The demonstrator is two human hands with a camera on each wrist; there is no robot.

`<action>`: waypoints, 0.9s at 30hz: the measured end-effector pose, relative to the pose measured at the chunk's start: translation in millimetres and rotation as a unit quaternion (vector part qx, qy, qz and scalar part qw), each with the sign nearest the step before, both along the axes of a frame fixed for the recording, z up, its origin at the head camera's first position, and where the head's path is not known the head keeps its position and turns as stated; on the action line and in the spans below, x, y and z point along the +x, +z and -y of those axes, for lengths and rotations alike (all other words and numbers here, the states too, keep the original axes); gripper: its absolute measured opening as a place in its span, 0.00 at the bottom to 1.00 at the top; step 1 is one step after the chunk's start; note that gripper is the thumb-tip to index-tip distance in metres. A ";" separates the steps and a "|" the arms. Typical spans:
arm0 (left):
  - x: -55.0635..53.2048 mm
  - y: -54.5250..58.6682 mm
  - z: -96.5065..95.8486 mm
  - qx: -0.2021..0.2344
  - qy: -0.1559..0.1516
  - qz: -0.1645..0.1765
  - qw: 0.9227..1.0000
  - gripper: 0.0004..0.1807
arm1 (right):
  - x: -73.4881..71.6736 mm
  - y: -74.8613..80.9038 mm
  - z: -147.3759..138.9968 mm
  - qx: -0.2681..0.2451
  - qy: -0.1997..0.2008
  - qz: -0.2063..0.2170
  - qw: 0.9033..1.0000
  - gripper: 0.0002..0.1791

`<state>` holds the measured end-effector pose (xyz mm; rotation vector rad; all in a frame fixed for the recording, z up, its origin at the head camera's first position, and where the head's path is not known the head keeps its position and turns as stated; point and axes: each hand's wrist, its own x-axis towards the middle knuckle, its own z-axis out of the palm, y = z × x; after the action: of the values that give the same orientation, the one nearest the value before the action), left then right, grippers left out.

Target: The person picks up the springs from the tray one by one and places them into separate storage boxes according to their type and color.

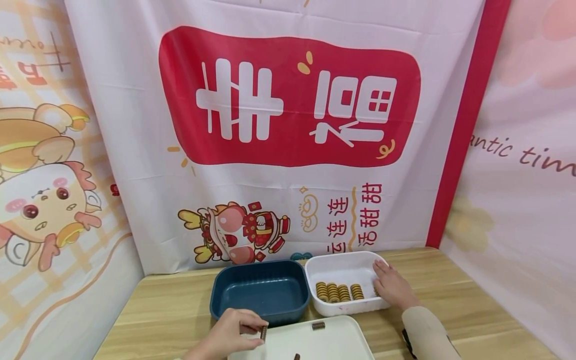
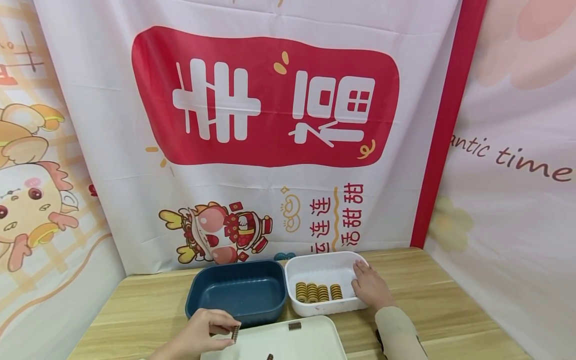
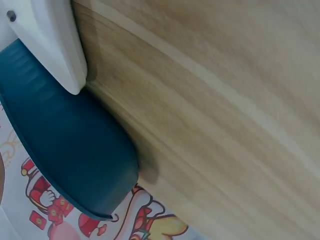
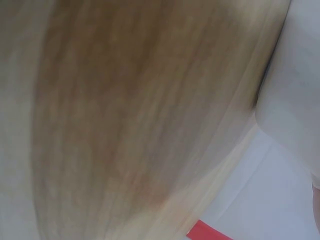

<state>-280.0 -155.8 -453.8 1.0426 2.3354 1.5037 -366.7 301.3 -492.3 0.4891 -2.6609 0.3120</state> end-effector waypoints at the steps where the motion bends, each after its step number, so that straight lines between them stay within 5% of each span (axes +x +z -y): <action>1: 0.2 0.3 -0.3 0.014 0.008 0.012 1.000 0.14 | 0.0 0.0 0.0 -0.001 0.000 -0.001 1.000 0.24; 7: 0.8 3.3 -1.8 0.074 0.055 0.091 0.992 0.17 | 1.2 1.1 0.1 0.001 -0.002 0.003 1.000 0.24; 16: -3.1 4.2 -2.4 0.179 0.058 0.124 0.974 0.24 | 2.8 3.6 2.2 0.001 -0.001 0.002 1.000 0.24; 27: -4.4 9.8 -4.1 0.206 0.107 0.202 0.951 0.23 | 1.0 2.0 1.8 0.001 -0.003 -0.007 1.000 0.24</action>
<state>-284.4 -151.7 -444.0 0.4839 1.9392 2.1156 -365.7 299.5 -490.3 0.4812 -2.6491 0.3020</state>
